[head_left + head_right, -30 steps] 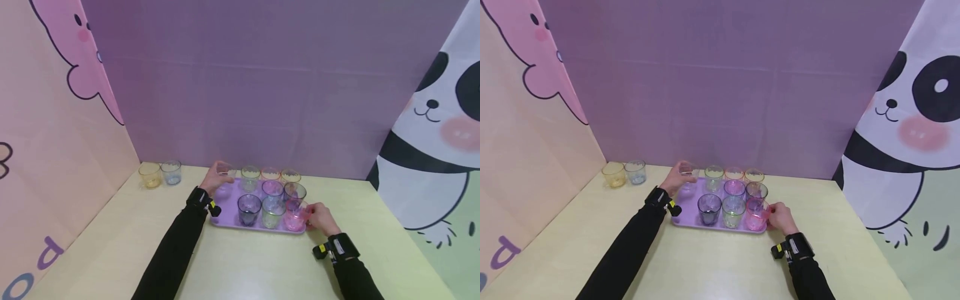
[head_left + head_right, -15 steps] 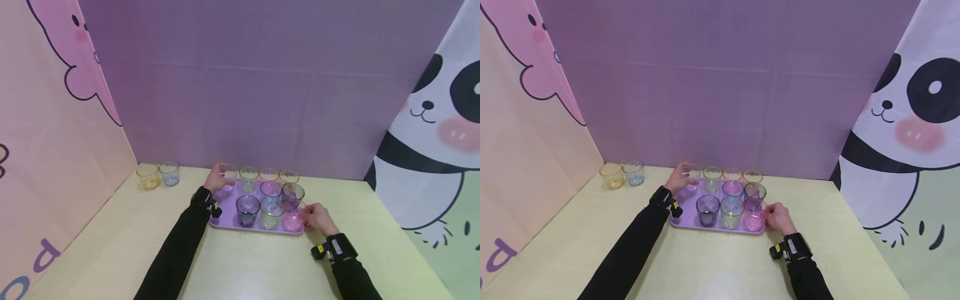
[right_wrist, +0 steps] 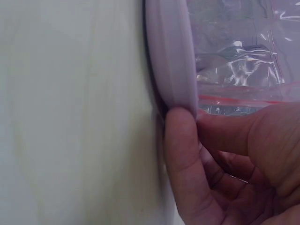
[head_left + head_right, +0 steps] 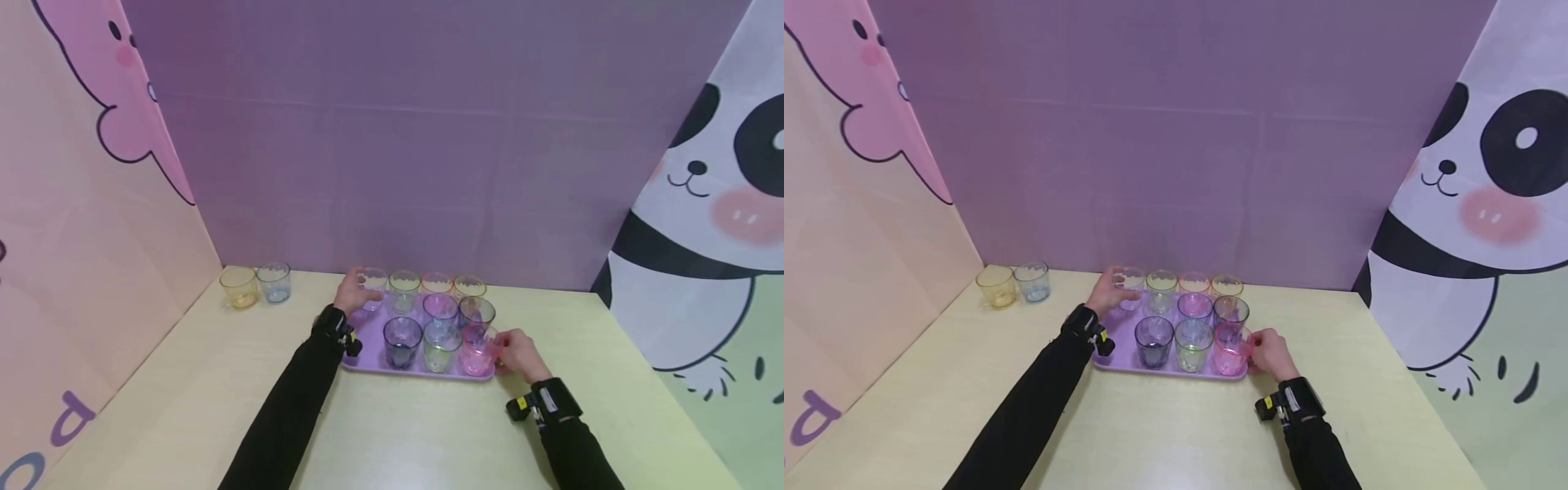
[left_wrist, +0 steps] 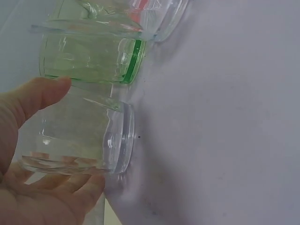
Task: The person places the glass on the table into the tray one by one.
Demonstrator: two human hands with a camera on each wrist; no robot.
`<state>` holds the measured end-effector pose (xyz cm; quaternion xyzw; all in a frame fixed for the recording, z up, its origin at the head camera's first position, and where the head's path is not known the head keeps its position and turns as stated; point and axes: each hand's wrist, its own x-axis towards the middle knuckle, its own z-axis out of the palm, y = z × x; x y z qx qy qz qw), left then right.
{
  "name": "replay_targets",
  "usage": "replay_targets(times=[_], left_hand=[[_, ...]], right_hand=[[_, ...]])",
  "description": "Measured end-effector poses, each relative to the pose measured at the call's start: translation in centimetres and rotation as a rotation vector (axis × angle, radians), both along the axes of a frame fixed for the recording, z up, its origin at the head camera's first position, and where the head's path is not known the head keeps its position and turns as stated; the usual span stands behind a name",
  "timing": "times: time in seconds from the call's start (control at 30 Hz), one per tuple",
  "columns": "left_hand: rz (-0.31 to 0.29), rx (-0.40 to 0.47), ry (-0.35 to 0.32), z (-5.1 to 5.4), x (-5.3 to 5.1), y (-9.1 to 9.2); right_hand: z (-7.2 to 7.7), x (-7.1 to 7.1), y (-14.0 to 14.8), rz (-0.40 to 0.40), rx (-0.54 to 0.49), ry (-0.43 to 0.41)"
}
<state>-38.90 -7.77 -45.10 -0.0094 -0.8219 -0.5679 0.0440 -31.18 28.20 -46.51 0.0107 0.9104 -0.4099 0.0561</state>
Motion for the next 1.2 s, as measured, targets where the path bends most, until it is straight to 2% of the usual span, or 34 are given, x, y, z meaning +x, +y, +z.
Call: replay_targets(times=[0.13, 0.5, 0.93, 1.03, 1.2], left_hand=[[-0.003, 0.027, -0.021, -0.1, 0.0, -0.1], [0.031, 0.032, -0.057, -0.2, 0.1, -0.2], [0.02, -0.073, -0.09, 0.0, 0.2, -0.5], [0.014, -0.099, -0.074, 0.3, 0.6, -0.8], [0.029, -0.195, 0.005, 0.9, 1.2, -1.6]], right_hand=[[0.0, 0.0, 0.0, 0.002, -0.003, -0.003], [0.0, 0.0, -0.2, -0.001, -0.044, -0.011], [0.1, 0.0, -0.2, 0.0, -0.047, -0.006], [0.1, 0.0, -0.1, 0.009, -0.048, -0.005], [-0.1, -0.2, 0.0, 0.001, -0.048, -0.007]])
